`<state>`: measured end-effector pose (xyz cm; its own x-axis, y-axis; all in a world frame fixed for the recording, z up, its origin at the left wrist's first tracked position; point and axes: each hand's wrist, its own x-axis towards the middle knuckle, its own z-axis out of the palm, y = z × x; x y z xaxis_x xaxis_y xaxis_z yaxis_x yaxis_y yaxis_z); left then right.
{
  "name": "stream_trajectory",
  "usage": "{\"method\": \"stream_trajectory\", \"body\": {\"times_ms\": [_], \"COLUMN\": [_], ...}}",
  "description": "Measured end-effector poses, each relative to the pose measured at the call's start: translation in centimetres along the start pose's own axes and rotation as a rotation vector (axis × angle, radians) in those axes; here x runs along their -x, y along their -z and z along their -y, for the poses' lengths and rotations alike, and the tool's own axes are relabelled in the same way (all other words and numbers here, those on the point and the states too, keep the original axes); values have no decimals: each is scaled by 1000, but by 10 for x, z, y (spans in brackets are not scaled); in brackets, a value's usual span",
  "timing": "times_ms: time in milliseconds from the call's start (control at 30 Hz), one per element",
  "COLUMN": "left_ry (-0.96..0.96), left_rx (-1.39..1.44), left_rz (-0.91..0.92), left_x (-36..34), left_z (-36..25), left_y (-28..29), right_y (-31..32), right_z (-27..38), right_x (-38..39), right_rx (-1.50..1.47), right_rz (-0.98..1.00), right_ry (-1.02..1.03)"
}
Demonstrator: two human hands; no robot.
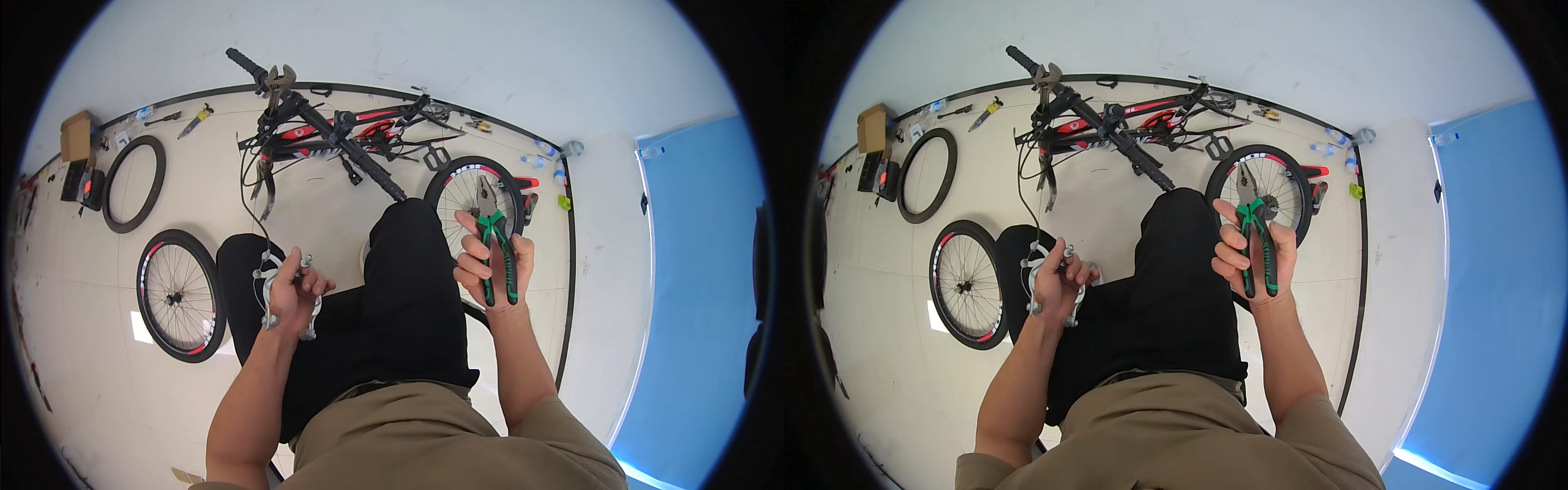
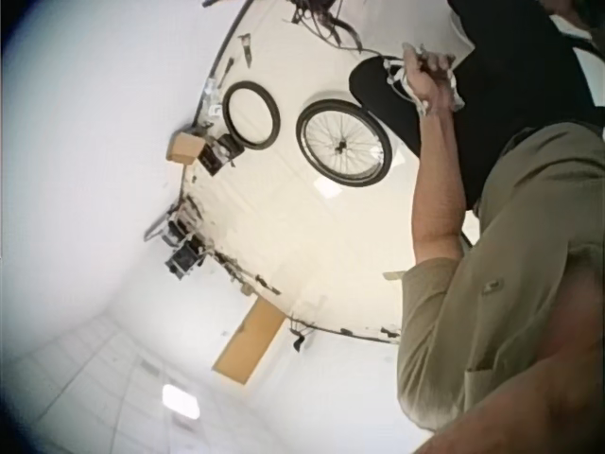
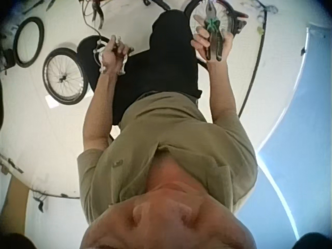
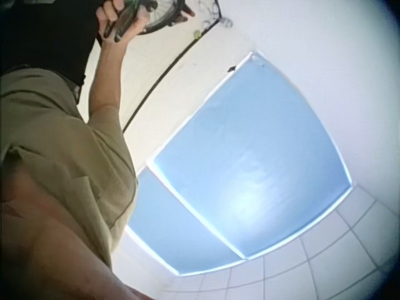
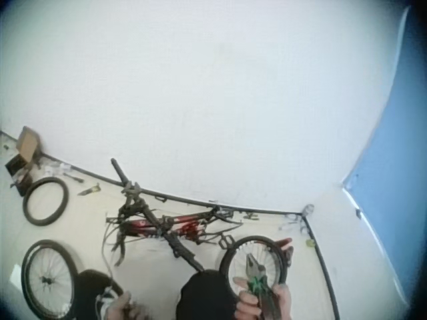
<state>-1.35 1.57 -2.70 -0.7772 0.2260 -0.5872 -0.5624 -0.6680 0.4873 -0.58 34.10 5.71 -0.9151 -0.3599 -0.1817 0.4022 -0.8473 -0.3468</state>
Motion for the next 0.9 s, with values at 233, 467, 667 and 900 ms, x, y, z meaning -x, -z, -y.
{"method": "stream_trajectory", "body": {"times_ms": [233,467,667,900], "left_ry": [18,4,-5,-2], "left_rx": [6,18,-1,-33], "left_rz": [17,26,53,132], "left_x": [-1,-7,-8,-3], "left_z": [2,9,10,10], "left_y": [0,10,11,6], "right_y": [-5,28,14,21], "right_z": [-17,-65,-71,-69], "right_x": [-12,-11,-12,-10], "right_rx": [1240,2006,2084,2172], "right_rz": [-720,-711,-778,-686], "right_ry": [107,303,151,165]}}
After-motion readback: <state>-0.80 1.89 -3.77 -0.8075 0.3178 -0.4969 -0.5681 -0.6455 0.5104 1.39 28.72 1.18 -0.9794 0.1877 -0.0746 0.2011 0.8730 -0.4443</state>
